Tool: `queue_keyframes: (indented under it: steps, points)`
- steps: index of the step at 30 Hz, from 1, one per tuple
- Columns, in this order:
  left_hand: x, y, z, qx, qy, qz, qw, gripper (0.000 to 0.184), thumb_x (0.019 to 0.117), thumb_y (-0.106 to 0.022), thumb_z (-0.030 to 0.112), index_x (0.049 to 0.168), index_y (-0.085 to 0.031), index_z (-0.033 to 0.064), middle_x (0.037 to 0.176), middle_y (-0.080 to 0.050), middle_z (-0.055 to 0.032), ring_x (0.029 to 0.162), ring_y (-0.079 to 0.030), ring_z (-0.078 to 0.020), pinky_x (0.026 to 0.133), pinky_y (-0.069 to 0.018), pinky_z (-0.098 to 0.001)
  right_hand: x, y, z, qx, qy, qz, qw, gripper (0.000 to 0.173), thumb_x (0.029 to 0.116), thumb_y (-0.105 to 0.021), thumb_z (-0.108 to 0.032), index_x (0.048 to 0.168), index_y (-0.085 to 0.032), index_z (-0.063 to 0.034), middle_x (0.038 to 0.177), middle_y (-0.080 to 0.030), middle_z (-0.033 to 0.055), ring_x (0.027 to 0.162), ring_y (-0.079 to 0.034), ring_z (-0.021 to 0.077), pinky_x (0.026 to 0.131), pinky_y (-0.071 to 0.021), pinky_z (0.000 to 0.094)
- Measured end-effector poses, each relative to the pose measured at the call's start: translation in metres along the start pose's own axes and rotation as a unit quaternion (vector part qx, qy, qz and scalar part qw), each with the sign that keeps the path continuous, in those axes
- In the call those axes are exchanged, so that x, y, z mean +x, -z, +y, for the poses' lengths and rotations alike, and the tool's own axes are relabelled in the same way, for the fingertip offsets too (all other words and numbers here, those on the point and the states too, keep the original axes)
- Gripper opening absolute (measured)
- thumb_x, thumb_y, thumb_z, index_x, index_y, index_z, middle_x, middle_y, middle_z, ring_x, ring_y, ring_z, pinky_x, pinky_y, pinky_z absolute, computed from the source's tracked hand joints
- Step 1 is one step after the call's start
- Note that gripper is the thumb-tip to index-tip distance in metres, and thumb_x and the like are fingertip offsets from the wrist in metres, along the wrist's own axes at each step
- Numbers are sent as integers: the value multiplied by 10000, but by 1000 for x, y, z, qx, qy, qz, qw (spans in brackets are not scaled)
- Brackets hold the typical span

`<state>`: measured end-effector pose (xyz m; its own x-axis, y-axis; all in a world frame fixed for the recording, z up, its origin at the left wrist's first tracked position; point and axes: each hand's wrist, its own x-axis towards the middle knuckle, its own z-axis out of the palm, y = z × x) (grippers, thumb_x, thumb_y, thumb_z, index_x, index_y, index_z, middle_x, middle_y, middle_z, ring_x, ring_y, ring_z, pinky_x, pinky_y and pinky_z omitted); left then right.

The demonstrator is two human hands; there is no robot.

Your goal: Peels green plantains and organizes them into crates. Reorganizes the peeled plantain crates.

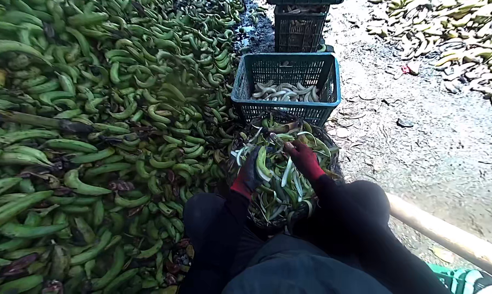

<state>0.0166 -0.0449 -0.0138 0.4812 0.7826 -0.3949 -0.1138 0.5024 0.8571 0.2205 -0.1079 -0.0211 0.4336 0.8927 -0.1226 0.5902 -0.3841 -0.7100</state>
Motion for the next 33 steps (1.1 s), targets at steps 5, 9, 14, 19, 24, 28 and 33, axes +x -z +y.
queue_keyframes:
  steps: [5, 9, 14, 19, 24, 28, 33]
  points:
    - [13, 10, 1, 164, -53, 79, 982, 462, 1058, -448, 509, 1363, -614, 206, 1220, -671, -73, 1024, -645, -195, 850, -549, -440, -25, 6, -9, -131, 191, -8, 973, 501, 972, -555, -598, 1193, -716, -178, 1135, -673, 136, 1086, -630, 340, 981, -450, 601]
    - [4, 0, 11, -45, 14, -15, 999, 350, 1022, -502, 499, 1183, -645, 223, 913, -667, 15, 697, -628, -78, 584, -541, -240, -26, 14, 7, -106, 117, -6, 987, 484, 1005, -547, -552, 1183, -701, -129, 1096, -672, 177, 999, -654, 382, 851, -492, 635]
    - [-5, -19, 0, -66, 12, -10, 998, 327, 1053, -464, 444, 1198, -616, 194, 908, -652, -1, 753, -631, -101, 657, -558, -286, -32, 7, -12, -65, 238, -65, 967, 505, 991, -530, -572, 1143, -729, -133, 1056, -689, 123, 1018, -656, 318, 946, -470, 595]
    - [-6, -22, -10, -13, -38, 40, 998, 378, 1084, -430, 402, 1344, -588, 178, 1118, -671, -42, 941, -650, -143, 804, -567, -353, -4, 3, -8, -108, 82, -26, 990, 497, 1028, -492, -586, 1149, -698, -151, 1038, -689, 159, 962, -670, 377, 831, -502, 651]
    - [9, 8, -32, -15, 73, 83, 994, 452, 1067, -414, 498, 1130, -652, 120, 847, -653, -59, 667, -614, -152, 593, -542, -313, -2, 8, 23, 48, -56, -33, 997, 645, 1025, -355, -691, 1236, -639, -152, 1010, -687, 197, 907, -666, 420, 753, -503, 690]
    - [31, 12, -2, 108, 54, 122, 985, 468, 1080, -394, 465, 1270, -593, 85, 1046, -663, -96, 883, -639, -181, 749, -552, -371, -2, 18, 33, 92, -55, -20, 994, 626, 1001, -409, -709, 1216, -638, -168, 951, -680, 171, 833, -659, 384, 710, -510, 660]
    - [49, -77, 148, 7, -123, 45, 991, 625, 1073, -374, 539, 1556, -317, 147, 1553, -409, -139, 1383, -466, -290, 1059, -473, -521, -2, 11, 39, 284, -76, -2, 956, 708, 1077, -197, -620, 1227, -606, -63, 951, -629, 159, 769, -600, 276, 659, -516, 504]
